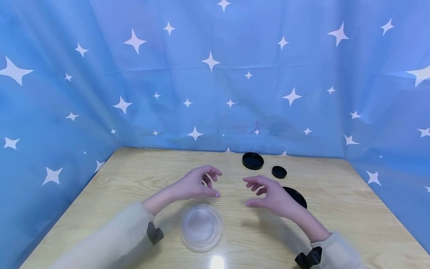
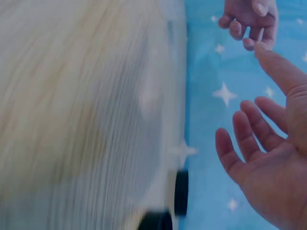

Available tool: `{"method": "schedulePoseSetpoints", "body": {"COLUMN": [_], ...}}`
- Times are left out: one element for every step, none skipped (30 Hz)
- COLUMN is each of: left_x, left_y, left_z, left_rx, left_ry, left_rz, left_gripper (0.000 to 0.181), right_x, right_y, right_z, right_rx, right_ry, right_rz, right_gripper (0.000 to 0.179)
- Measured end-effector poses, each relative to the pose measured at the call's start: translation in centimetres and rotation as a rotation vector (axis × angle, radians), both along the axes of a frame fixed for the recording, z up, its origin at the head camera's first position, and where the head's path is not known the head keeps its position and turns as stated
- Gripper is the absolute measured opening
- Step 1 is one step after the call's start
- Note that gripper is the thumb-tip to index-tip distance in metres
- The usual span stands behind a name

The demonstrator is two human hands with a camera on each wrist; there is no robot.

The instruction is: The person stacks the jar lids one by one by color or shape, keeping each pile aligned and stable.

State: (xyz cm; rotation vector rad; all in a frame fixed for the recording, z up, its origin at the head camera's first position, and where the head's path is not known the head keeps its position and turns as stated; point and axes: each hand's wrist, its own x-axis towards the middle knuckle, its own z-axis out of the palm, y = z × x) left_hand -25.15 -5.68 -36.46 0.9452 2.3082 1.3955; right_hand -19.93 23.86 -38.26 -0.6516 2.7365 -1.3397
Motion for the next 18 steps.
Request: {"method": "schedulePoseSetpoints", "body": {"left_x": [-0.2, -0.3, -0.4, -0.5, -0.7, -0.8, -0.9, -1.0, -1.1, -1.2, -1.3, -1.3, -1.3, -1.4, -1.5, -1.6, -1.6, -1.7], "left_y": [0.6, 1.3, 1.9, 2.6, 3.3, 4.0, 4.7, 5.3, 6.0, 6.5, 7.1, 7.7, 8.2, 8.6, 9.1, 9.5, 9.8, 10.1], "left_z": [0.1, 0.2, 0.3, 0.4, 0.4, 0.4, 0.4, 0.4, 0.4, 0.4, 0.3, 0.3, 0.3, 0.2, 0.0, -0.1, -0.2, -0.3], "left_rx": [0.006, 0.012, 0.016, 0.015, 0.015, 0.013, 0.01, 0.002, -0.004, -0.008, -0.013, -0.015, -0.019, -0.021, -0.024, -0.026, -0.029, -0.035], "left_ry": [-0.01, -0.02, -0.029, -0.034, -0.034, -0.033, -0.031, -0.029, -0.024, -0.02, -0.019, -0.022, -0.022, -0.025, -0.027, -0.033, -0.04, -0.045], "left_rz": [-0.012, -0.023, -0.034, -0.047, -0.061, -0.073, -0.085, -0.09, -0.095, -0.098, -0.099, -0.101, -0.102, -0.103, -0.107, -0.111, -0.118, -0.124], "left_gripper": [0.055, 0.056, 0.057, 0.058, 0.059, 0.059, 0.06, 0.061, 0.061, 0.062, 0.062, 0.063, 0.063, 0.064, 0.065, 0.065, 0.066, 0.067], "right_x": [0.1, 0.3, 0.5, 0.7, 0.8, 1.0, 1.2, 1.3, 1.5, 1.5, 1.6, 1.8, 1.9, 1.9, 2.0, 2.1, 2.2, 2.2], "right_y": [0.6, 1.3, 2.1, 2.8, 3.7, 4.5, 5.3, 6.1, 6.9, 7.6, 8.3, 9.0, 9.7, 10.3, 10.8, 11.3, 11.8, 12.3], "right_z": [0.1, 0.2, 0.3, 0.3, 0.4, 0.4, 0.4, 0.4, 0.4, 0.4, 0.3, 0.3, 0.2, 0.1, 0.0, -0.1, -0.2, -0.3], "right_rx": [-0.002, 0.002, 0.003, 0.001, 0.002, 0.003, 0.003, 0.007, 0.007, 0.009, 0.01, 0.012, 0.016, 0.018, 0.022, 0.025, 0.031, 0.036], "right_ry": [0.003, 0.008, 0.013, 0.018, 0.026, 0.033, 0.04, 0.046, 0.051, 0.058, 0.06, 0.059, 0.059, 0.058, 0.057, 0.056, 0.055, 0.055], "right_rz": [-0.017, -0.033, -0.05, -0.068, -0.086, -0.105, -0.122, -0.138, -0.154, -0.168, -0.183, -0.199, -0.213, -0.228, -0.242, -0.255, -0.265, -0.273], "right_gripper": [0.06, 0.06, 0.06, 0.061, 0.061, 0.062, 0.061, 0.062, 0.062, 0.061, 0.06, 0.061, 0.061, 0.062, 0.062, 0.063, 0.064, 0.065]}}
